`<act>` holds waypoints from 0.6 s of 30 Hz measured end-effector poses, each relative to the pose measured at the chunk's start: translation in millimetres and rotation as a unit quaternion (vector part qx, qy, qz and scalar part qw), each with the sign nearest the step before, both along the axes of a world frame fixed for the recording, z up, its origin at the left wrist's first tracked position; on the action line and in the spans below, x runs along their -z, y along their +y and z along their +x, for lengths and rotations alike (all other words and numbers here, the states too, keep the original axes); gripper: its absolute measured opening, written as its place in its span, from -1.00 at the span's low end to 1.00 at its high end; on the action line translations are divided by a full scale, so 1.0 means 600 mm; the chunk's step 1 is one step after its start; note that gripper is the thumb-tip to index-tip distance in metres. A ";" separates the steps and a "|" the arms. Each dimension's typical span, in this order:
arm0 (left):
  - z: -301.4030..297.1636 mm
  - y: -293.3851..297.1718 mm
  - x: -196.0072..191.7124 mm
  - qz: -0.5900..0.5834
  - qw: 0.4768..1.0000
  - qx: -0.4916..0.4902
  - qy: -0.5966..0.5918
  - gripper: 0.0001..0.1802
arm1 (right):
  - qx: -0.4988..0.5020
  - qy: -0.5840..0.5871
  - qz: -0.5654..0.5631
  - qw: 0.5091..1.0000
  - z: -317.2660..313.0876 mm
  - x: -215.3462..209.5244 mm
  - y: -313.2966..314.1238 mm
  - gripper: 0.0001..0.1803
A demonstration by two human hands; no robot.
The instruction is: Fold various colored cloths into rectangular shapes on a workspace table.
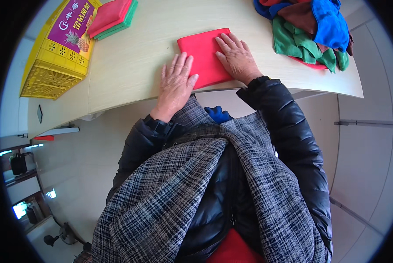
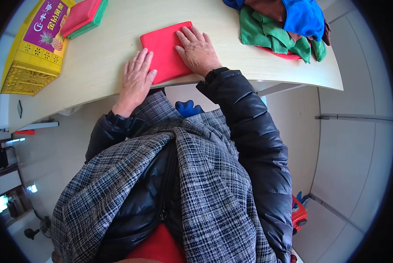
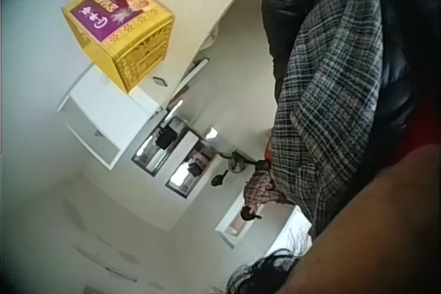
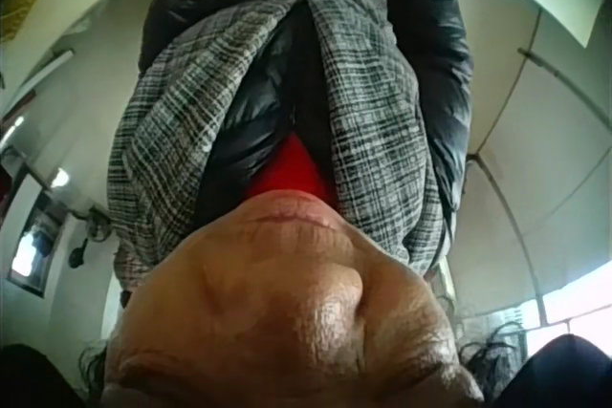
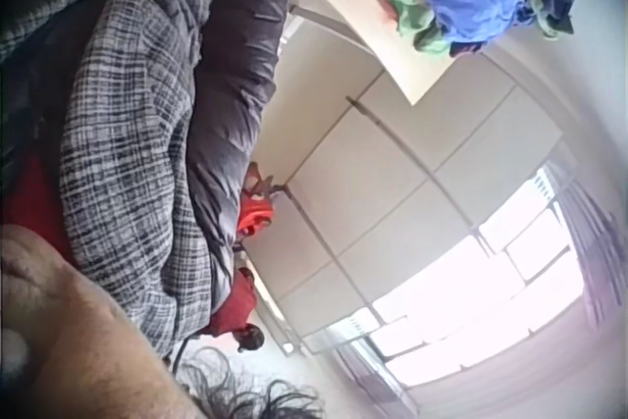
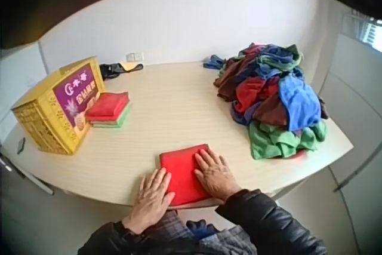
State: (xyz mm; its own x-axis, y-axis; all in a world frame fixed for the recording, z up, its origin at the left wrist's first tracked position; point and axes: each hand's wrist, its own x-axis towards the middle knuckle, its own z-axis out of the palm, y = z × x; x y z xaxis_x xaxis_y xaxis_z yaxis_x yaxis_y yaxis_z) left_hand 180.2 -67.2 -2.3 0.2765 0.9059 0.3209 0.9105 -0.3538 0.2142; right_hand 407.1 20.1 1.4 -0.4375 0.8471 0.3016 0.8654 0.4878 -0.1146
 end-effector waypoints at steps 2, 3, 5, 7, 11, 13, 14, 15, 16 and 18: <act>-0.012 0.000 -0.003 0.000 1.000 -0.006 -0.017 -0.32 | 0.027 -0.034 -0.012 0.999 0.007 -0.008 -0.003 -0.40; -0.016 0.004 -0.004 0.000 0.999 -0.013 -0.035 -0.33 | 0.030 -0.033 -0.012 0.999 0.010 -0.011 -0.003 -0.40; -0.015 0.007 -0.013 -0.002 0.998 -0.024 -0.052 -0.34 | 0.018 -0.022 0.002 1.000 0.004 -0.024 -0.008 -0.41; 0.004 0.023 -0.029 0.037 0.998 0.004 -0.054 -0.34 | 0.014 -0.015 0.009 1.000 -0.005 -0.026 -0.011 -0.41; 0.046 0.057 -0.017 0.050 0.998 0.024 -0.041 -0.33 | -0.006 0.016 -0.004 1.000 -0.041 -0.007 -0.018 -0.40; 0.053 0.066 -0.003 0.049 0.998 0.028 -0.033 -0.33 | -0.016 0.013 0.023 1.000 -0.044 0.015 -0.022 -0.38; 0.055 0.063 0.001 0.048 0.998 0.028 -0.028 -0.32 | -0.020 0.012 0.034 0.999 -0.044 0.016 -0.026 -0.37; 0.055 0.059 0.005 0.048 0.998 0.027 -0.022 -0.31 | -0.018 0.013 0.033 0.999 -0.042 0.016 -0.026 -0.37; 0.055 0.056 0.009 0.047 0.998 0.026 -0.016 -0.30 | -0.017 0.016 0.024 0.999 -0.040 0.015 -0.026 -0.36; 0.053 0.052 0.015 0.038 0.999 0.022 -0.009 -0.29 | -0.017 0.021 0.007 1.000 -0.035 0.013 -0.026 -0.34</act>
